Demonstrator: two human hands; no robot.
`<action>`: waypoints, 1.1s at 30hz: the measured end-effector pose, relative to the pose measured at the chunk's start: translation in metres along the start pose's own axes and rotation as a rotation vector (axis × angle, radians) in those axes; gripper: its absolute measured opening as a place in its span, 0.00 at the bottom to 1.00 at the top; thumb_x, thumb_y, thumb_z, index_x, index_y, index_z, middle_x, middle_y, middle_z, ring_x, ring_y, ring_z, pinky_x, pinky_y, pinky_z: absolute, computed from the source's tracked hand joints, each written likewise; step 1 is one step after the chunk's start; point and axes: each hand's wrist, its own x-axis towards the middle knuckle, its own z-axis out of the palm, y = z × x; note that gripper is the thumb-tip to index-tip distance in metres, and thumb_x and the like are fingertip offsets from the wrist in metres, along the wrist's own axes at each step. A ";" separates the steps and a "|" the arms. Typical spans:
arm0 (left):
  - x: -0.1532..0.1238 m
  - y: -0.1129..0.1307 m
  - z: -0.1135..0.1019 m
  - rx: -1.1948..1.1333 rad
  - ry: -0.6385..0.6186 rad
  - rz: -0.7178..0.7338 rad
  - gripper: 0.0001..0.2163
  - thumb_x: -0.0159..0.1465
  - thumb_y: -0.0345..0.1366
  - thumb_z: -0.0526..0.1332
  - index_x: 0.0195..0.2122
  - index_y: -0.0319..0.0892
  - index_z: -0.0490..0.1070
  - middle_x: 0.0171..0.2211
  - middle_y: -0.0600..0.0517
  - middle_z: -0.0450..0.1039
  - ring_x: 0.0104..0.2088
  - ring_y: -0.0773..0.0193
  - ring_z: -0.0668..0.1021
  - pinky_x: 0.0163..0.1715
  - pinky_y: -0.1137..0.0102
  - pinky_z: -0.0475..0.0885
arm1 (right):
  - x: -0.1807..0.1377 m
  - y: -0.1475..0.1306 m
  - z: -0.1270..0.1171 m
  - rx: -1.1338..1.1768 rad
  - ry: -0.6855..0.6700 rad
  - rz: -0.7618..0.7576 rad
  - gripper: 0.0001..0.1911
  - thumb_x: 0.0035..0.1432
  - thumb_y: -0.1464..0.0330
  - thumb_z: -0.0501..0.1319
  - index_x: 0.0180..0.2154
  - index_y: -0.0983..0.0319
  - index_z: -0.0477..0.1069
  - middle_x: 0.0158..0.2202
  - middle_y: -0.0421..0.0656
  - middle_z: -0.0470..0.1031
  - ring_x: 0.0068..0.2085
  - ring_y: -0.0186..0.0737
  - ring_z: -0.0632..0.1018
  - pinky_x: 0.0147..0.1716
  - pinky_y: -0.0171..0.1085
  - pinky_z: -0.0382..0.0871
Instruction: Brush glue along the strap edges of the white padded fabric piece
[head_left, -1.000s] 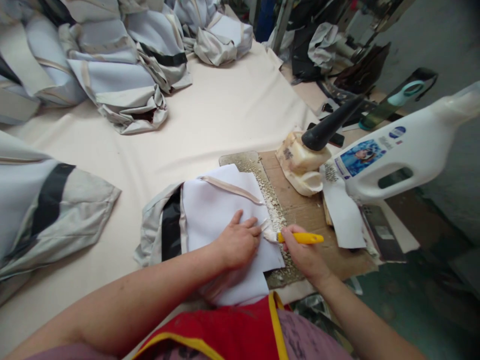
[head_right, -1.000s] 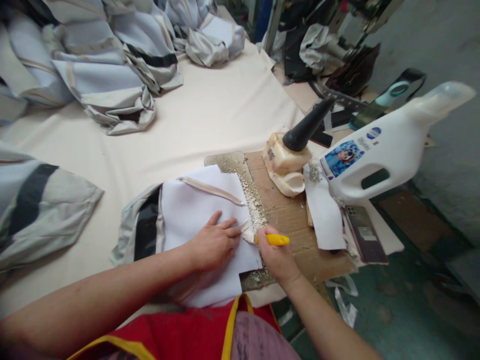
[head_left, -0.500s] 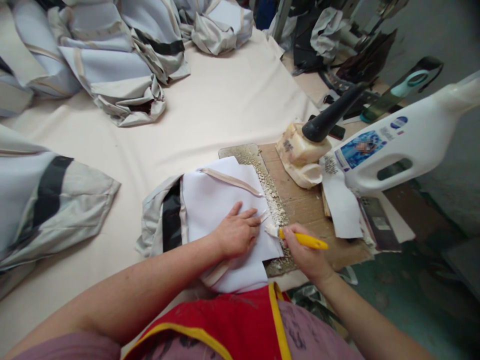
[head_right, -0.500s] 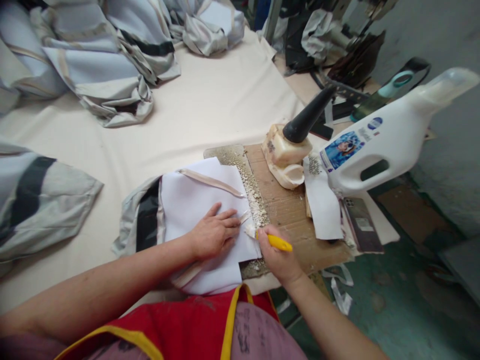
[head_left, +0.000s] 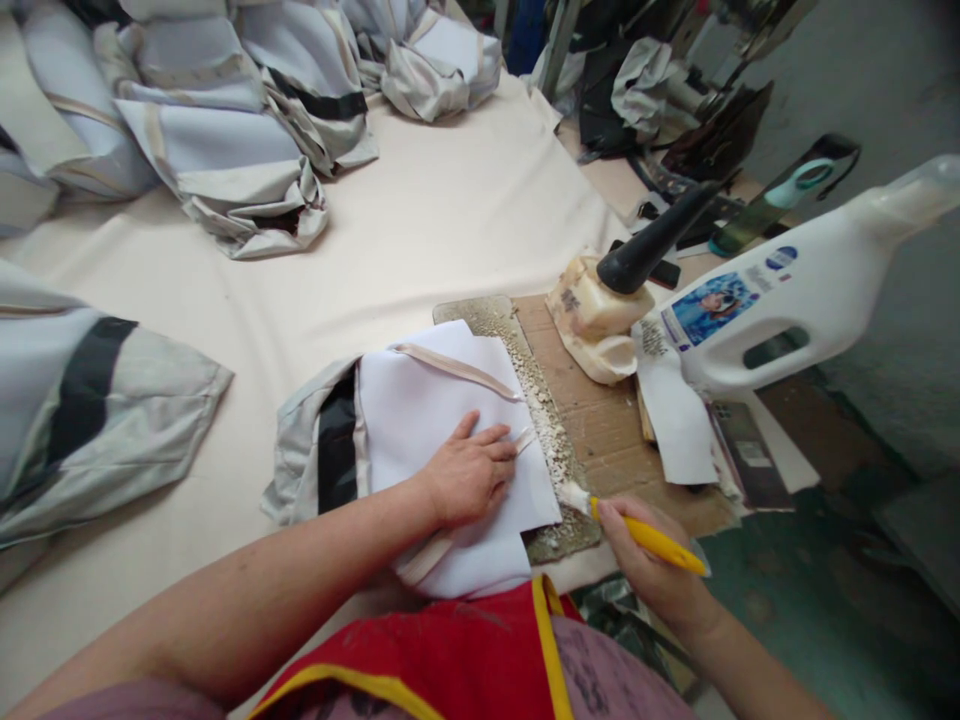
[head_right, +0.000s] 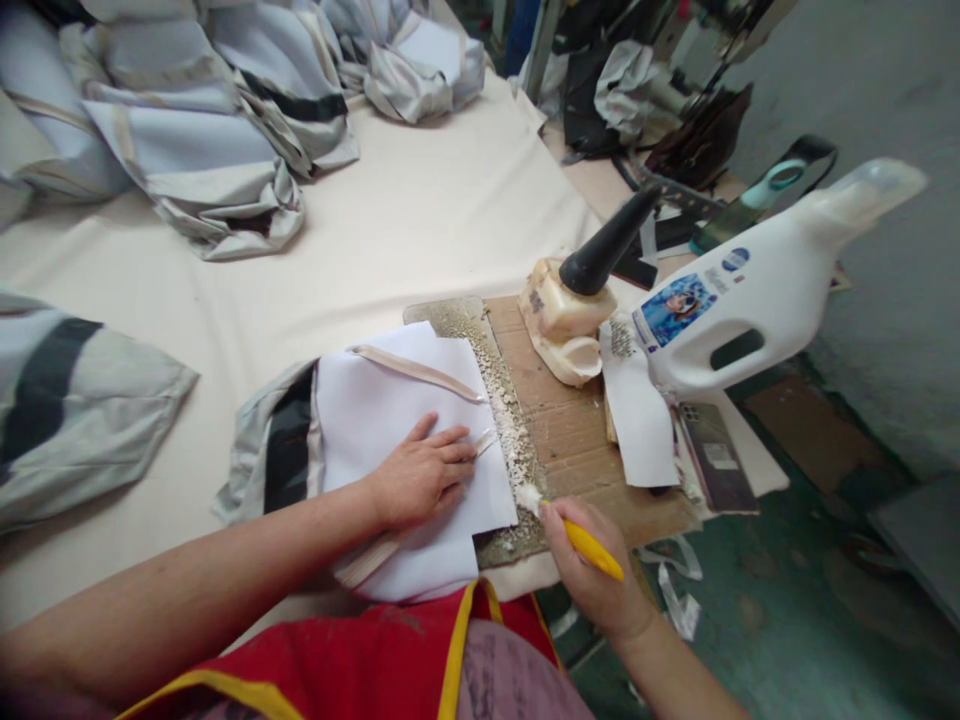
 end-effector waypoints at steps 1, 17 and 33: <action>-0.001 0.000 0.000 -0.006 0.004 0.004 0.08 0.62 0.38 0.55 0.40 0.46 0.70 0.50 0.54 0.70 0.59 0.58 0.60 0.60 0.50 0.34 | 0.003 0.000 0.000 -0.004 0.003 -0.025 0.15 0.62 0.64 0.52 0.25 0.60 0.66 0.22 0.38 0.67 0.25 0.34 0.70 0.26 0.34 0.61; -0.005 -0.004 -0.002 -0.058 0.057 -0.002 0.09 0.64 0.37 0.52 0.40 0.44 0.69 0.46 0.53 0.72 0.57 0.62 0.62 0.60 0.57 0.31 | 0.092 -0.003 0.016 0.071 0.060 -0.073 0.14 0.61 0.61 0.51 0.26 0.60 0.66 0.23 0.39 0.69 0.27 0.37 0.72 0.29 0.35 0.64; -0.008 -0.004 -0.009 -0.090 0.029 -0.024 0.09 0.64 0.39 0.52 0.42 0.45 0.67 0.47 0.55 0.70 0.59 0.64 0.60 0.61 0.59 0.27 | 0.163 -0.011 0.027 0.186 0.075 -0.050 0.17 0.60 0.58 0.50 0.24 0.60 0.63 0.21 0.37 0.64 0.25 0.35 0.68 0.28 0.35 0.62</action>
